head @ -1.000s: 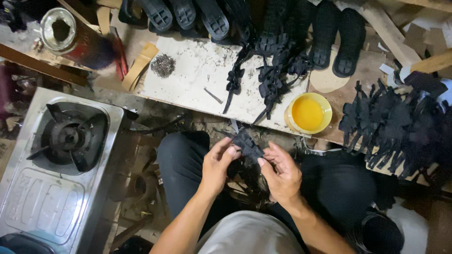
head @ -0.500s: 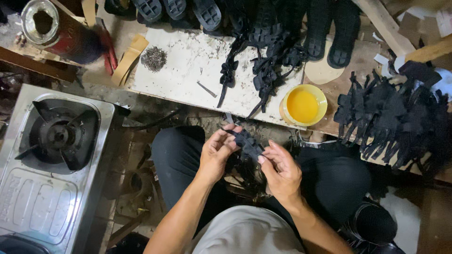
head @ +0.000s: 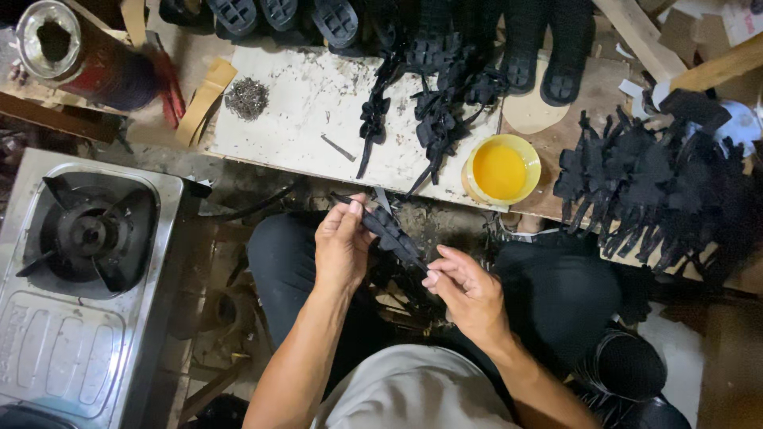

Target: The person sits on the floor at a low workbench assembling black fabric straps for sandals. They take a strap assembly, press and fold it by hand, dip contact points into a bowl of yellow glue, attach the strap to a sandal component, and set the finished piece on the table with a growing pile of completed assemblies.

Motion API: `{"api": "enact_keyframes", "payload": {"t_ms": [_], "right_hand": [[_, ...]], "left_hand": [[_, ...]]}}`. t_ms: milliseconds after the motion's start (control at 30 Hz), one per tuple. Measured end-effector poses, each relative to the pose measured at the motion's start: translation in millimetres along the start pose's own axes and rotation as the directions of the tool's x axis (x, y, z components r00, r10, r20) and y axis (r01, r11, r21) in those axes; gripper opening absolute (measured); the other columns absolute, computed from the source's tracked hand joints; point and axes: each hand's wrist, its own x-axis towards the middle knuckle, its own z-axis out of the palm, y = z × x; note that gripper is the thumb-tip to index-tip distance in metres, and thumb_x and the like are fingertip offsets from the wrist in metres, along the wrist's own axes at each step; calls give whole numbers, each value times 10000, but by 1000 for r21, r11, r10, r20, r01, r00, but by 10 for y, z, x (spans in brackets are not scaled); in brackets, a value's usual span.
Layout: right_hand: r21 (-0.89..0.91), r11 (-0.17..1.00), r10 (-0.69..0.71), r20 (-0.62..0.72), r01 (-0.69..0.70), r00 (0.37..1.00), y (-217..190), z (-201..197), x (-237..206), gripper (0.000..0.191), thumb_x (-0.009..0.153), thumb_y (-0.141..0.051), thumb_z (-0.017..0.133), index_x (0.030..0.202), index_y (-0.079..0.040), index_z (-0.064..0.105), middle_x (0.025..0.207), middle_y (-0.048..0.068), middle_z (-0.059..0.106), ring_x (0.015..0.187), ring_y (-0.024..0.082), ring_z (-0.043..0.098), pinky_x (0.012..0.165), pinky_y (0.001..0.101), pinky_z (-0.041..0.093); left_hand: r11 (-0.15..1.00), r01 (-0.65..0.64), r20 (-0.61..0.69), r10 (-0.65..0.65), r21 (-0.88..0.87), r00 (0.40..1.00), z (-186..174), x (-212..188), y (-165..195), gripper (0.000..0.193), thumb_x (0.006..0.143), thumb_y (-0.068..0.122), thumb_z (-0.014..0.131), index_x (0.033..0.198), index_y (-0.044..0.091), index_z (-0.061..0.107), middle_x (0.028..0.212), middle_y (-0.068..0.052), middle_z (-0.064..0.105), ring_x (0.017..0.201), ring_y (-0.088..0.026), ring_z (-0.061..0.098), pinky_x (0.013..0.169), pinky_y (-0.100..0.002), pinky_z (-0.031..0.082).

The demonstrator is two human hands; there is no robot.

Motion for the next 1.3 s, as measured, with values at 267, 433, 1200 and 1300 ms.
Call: {"api": "enact_keyframes", "payload": {"t_ms": [267, 433, 1200, 1300], "right_hand": [[-684, 615, -534, 3, 391, 845, -847, -649, 185, 280, 882, -66, 779, 1140, 27, 720, 1064, 144, 730, 917, 227, 723, 810, 314, 574], [-882, 197, -639, 215, 427, 738, -1167, -761, 688, 436, 728, -263, 894, 1052, 6, 782, 1470, 209, 538, 1363, 429, 470, 1102, 528, 375], [-629, 238, -705, 412, 740, 577, -619, -295, 416, 478, 824, -22, 762, 1281, -161, 727, 1591, 192, 344, 1485, 470, 376, 1246, 555, 348], [-636, 181, -708, 445, 750, 548, -562, -326, 437, 511, 801, -10, 761, 1279, -186, 726, 1593, 154, 330, 1484, 478, 367, 1238, 560, 355]], "left_hand": [[928, 27, -48, -10, 371, 999, -167, -71, 139, 224, 971, 64, 690, 1184, 49, 759, 931, -9, 704, 750, -86, 562, 682, -244, 465], [941, 90, 84, -124, 327, 989, -68, -247, -154, 150, 929, 15, 692, 1068, -38, 714, 958, -67, 753, 864, -134, 682, 812, -274, 553], [911, 405, 256, -412, 80, 875, 452, -672, -77, 262, 937, 50, 664, 1189, -4, 715, 997, -36, 740, 853, -107, 636, 808, -261, 534], [913, 403, 250, -405, 62, 880, 460, -669, -91, 265, 941, 42, 663, 1197, -4, 709, 995, -32, 731, 857, -113, 638, 811, -266, 535]]}}
